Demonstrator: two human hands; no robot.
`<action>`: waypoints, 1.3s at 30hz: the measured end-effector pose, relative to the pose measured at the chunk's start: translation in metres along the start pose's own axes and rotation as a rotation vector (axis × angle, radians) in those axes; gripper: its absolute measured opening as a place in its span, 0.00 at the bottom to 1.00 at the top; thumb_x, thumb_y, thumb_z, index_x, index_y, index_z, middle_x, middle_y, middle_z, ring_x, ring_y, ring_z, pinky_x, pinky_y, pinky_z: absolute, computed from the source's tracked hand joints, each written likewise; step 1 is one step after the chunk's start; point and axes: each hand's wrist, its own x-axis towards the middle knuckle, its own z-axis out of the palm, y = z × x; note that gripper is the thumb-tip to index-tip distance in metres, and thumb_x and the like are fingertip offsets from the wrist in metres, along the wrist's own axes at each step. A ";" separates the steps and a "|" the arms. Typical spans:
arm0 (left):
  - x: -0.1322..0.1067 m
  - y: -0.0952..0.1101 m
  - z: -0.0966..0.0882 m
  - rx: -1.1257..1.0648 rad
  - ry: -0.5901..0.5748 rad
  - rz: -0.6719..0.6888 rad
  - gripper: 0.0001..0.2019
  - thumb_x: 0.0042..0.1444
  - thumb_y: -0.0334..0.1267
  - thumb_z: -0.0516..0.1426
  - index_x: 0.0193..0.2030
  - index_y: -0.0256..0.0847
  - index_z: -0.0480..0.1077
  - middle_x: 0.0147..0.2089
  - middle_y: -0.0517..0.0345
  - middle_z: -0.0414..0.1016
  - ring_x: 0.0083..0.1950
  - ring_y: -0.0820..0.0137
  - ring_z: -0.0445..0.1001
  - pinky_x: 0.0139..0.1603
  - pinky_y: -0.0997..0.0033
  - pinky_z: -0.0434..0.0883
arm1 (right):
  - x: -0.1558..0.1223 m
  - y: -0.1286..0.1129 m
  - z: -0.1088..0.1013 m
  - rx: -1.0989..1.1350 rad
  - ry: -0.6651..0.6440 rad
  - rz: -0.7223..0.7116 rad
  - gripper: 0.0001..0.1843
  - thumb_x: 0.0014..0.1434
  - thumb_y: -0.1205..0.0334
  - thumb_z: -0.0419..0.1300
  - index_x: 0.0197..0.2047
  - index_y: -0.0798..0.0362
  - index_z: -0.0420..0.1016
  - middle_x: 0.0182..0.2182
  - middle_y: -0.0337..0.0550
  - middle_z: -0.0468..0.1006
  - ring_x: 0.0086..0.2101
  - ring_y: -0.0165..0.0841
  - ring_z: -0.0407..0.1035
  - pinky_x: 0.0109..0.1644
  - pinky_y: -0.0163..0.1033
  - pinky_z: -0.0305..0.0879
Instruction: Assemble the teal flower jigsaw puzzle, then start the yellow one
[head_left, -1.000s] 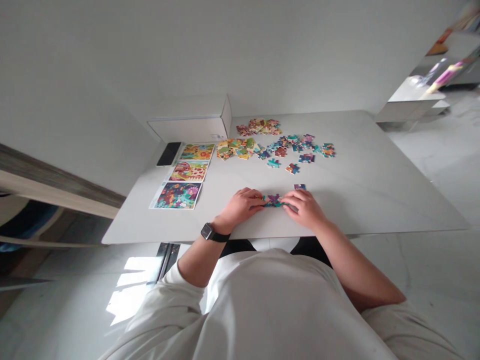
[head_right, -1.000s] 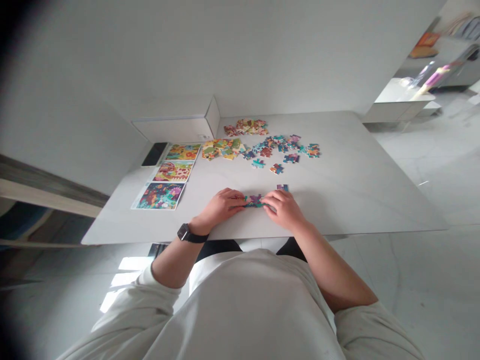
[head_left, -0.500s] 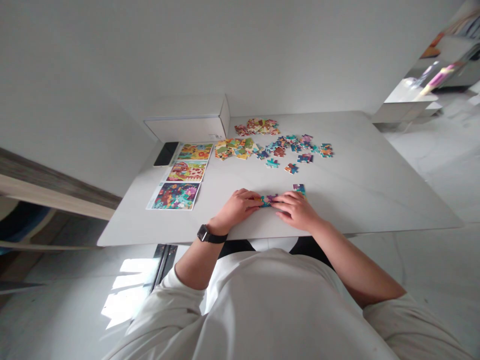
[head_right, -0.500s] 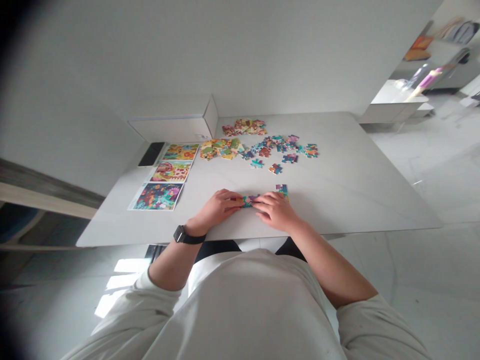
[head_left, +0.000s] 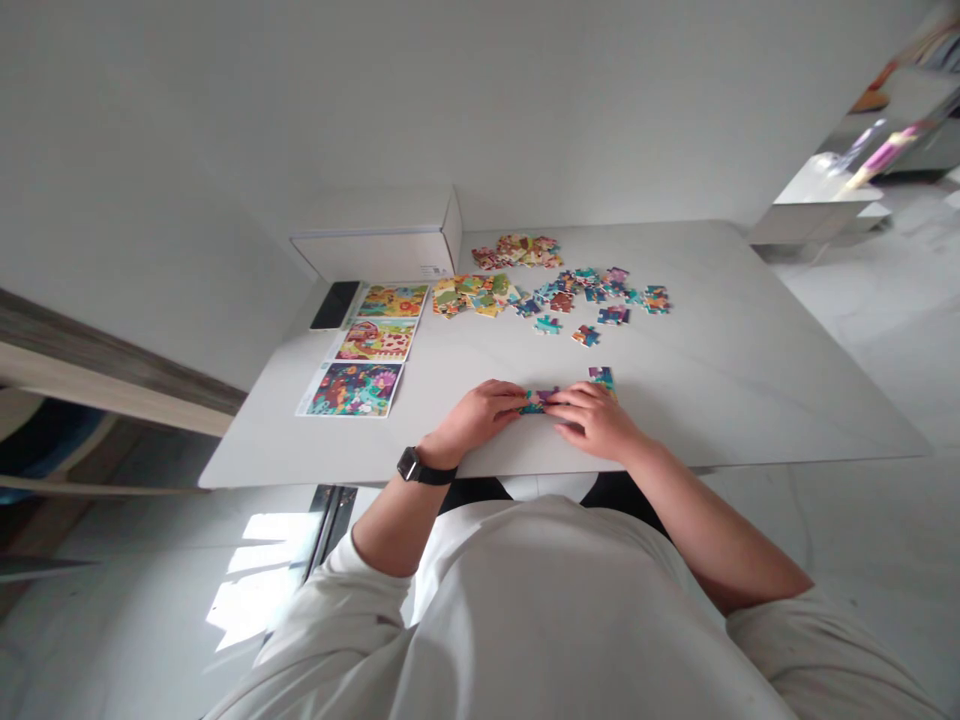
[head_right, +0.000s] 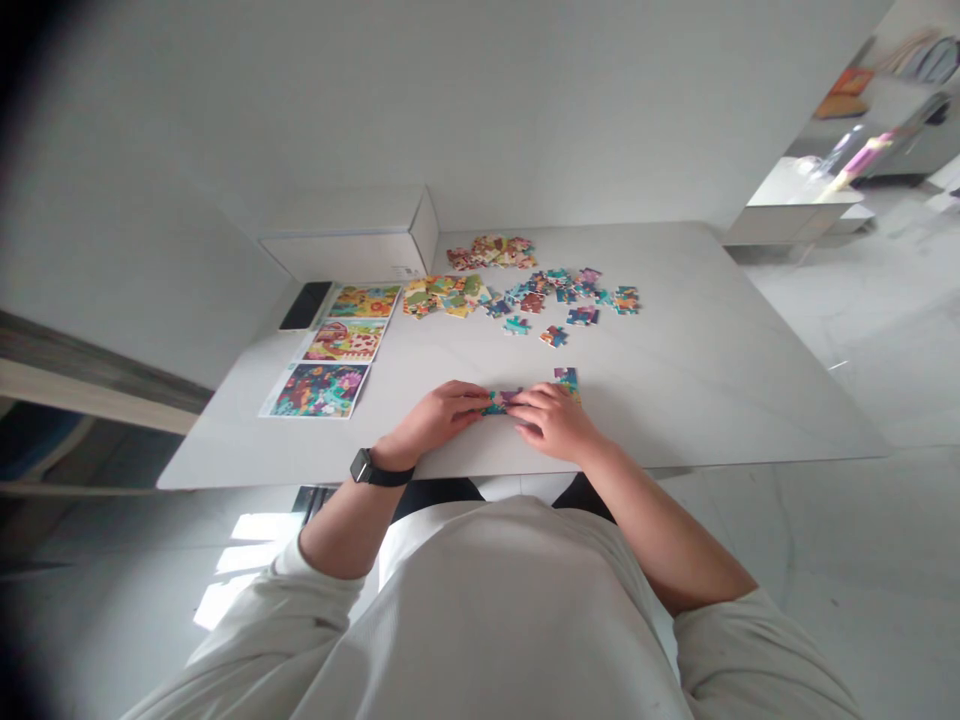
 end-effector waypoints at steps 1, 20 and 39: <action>-0.001 -0.001 0.000 -0.005 0.006 -0.013 0.15 0.74 0.37 0.62 0.63 0.52 0.83 0.61 0.51 0.84 0.61 0.62 0.82 0.65 0.59 0.79 | 0.000 0.000 0.000 0.000 0.000 0.000 0.18 0.70 0.63 0.66 0.61 0.43 0.87 0.58 0.46 0.86 0.56 0.47 0.74 0.65 0.59 0.71; -0.003 -0.003 -0.005 0.091 -0.020 -0.036 0.12 0.73 0.39 0.62 0.58 0.53 0.86 0.57 0.51 0.84 0.58 0.61 0.80 0.65 0.56 0.77 | -0.001 0.001 0.001 0.014 -0.007 0.028 0.20 0.70 0.63 0.65 0.62 0.41 0.86 0.59 0.47 0.85 0.58 0.48 0.74 0.66 0.61 0.70; -0.002 -0.001 -0.003 0.082 0.006 -0.040 0.13 0.73 0.40 0.62 0.60 0.49 0.84 0.57 0.50 0.84 0.58 0.60 0.80 0.64 0.57 0.77 | -0.001 0.005 0.004 0.039 0.041 0.029 0.15 0.71 0.63 0.65 0.57 0.43 0.88 0.57 0.46 0.86 0.55 0.46 0.76 0.64 0.58 0.71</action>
